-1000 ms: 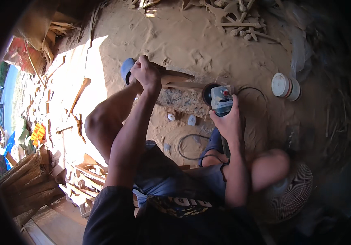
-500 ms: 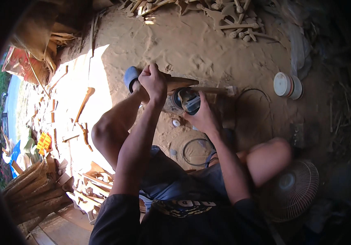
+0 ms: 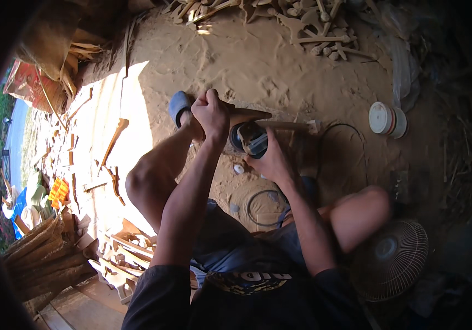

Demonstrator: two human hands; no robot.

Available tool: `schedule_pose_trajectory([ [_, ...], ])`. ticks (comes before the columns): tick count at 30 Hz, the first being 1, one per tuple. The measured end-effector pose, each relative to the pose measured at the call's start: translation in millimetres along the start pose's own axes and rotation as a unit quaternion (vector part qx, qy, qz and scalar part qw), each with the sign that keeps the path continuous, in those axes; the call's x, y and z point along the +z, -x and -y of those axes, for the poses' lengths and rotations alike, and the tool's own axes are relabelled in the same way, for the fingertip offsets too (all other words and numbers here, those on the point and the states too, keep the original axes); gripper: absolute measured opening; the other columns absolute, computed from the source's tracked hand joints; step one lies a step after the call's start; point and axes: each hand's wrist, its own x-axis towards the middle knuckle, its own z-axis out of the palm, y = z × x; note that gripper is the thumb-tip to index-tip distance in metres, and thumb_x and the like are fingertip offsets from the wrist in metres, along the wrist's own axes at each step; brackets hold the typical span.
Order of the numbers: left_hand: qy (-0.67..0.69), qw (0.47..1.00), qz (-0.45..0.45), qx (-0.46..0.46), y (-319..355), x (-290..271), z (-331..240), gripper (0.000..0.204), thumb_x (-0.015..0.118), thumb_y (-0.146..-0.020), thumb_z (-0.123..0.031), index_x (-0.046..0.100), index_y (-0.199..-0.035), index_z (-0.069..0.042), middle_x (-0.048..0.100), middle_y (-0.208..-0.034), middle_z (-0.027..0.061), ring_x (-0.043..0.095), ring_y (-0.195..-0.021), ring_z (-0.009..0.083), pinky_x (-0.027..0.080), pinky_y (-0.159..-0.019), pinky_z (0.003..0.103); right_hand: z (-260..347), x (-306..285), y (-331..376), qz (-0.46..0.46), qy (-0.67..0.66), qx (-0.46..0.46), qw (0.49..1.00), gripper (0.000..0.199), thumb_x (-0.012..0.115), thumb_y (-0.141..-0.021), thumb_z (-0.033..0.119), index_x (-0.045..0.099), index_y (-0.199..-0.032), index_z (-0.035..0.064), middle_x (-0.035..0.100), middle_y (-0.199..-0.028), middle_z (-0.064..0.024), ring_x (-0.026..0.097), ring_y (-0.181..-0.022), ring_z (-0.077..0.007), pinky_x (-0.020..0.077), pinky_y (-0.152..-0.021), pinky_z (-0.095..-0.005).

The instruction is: The person sands the surface of a wooden axe using an angle grinder, turning the axe over and applying a substance from a bottle to the wood.

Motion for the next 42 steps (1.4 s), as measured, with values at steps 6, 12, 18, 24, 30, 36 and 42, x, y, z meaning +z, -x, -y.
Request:
schedule_pose_trajectory([
  [6, -0.007, 1.0, -0.002, 0.002, -5, -6, 1, 0.04, 0.058, -0.099, -0.016, 0.053, -0.062, -0.003, 0.051, -0.057, -0.0035, 0.044, -0.052, 0.0054, 0.034, -0.05, 0.028, 8, -3, 4, 0.009, 0.028, 0.024, 0.999, 0.092, 0.088, -0.08, 0.033, 0.042, -0.153, 0.0011, 0.074, -0.118, -0.0315, 0.072, -0.113, -0.0481, 0.0574, -0.097, -0.0551],
  [12, -0.012, 1.0, 0.015, -0.002, 6, -1, 1, 0.041, 0.058, -0.1, -0.015, 0.049, -0.062, -0.005, 0.049, -0.057, -0.0041, 0.04, -0.052, 0.0042, 0.031, -0.049, 0.027, -24, -14, 1, -0.051, -0.031, 0.094, 0.994, 0.103, 0.088, -0.081, 0.03, 0.032, -0.159, -0.0069, 0.064, -0.134, -0.0363, 0.065, -0.126, -0.0478, 0.0525, -0.107, -0.0505],
  [18, -0.027, 0.999, 0.029, 0.007, 0, -8, 10, 0.04, 0.056, -0.102, -0.015, 0.047, -0.064, -0.008, 0.048, -0.058, -0.0046, 0.039, -0.051, 0.0044, 0.031, -0.048, 0.026, -69, -28, -13, -0.2, 0.011, 0.081, 0.976, 0.105, 0.086, -0.082, 0.023, 0.027, -0.159, -0.0168, 0.059, -0.139, -0.0413, 0.062, -0.131, -0.0489, 0.0507, -0.112, -0.0465],
  [24, 0.013, 0.999, 0.042, 0.004, -13, -17, 20, 0.042, 0.056, -0.106, -0.015, 0.047, -0.065, -0.011, 0.049, -0.057, -0.0031, 0.041, -0.049, 0.0052, 0.033, -0.047, 0.026, -85, -33, -14, -0.2, 0.031, 0.135, 0.97, 0.103, 0.084, -0.082, 0.027, 0.029, -0.156, -0.0166, 0.065, -0.128, -0.0398, 0.07, -0.117, -0.0482, 0.056, -0.102, -0.0486],
  [30, -0.007, 0.999, 0.032, 0.031, -13, -21, 22, 0.041, 0.049, -0.106, -0.009, 0.046, -0.065, -0.01, 0.05, -0.057, 0.0, 0.042, -0.047, 0.0086, 0.045, -0.049, 0.028, -32, -24, -2, -0.077, -0.018, 0.108, 0.991, 0.105, 0.084, -0.083, 0.033, 0.028, -0.16, -0.0122, 0.067, -0.126, -0.0372, 0.072, -0.114, -0.045, 0.0572, -0.099, -0.0485],
  [36, -0.016, 0.998, 0.054, 0.013, 9, -5, 15, 0.038, 0.053, -0.106, -0.018, 0.047, -0.069, -0.01, 0.051, -0.057, 0.0006, 0.047, -0.05, 0.0088, 0.039, -0.049, 0.028, -65, -44, 13, -0.17, -0.038, 0.144, 0.974, 0.103, 0.085, -0.082, 0.032, 0.031, -0.157, -0.0143, 0.068, -0.121, -0.0376, 0.072, -0.111, -0.0472, 0.0586, -0.097, -0.0479],
  [42, -0.086, 0.995, 0.021, 0.043, 5, -2, 11, 0.038, 0.056, -0.101, -0.017, 0.036, -0.069, -0.012, 0.041, -0.063, -0.0024, 0.038, -0.058, 0.0092, 0.033, -0.053, 0.029, -86, -56, 31, -0.223, 0.005, 0.204, 0.953, 0.104, 0.085, -0.082, 0.03, 0.029, -0.158, -0.0147, 0.068, -0.115, -0.0389, 0.074, -0.105, -0.0442, 0.0604, -0.089, -0.0485],
])
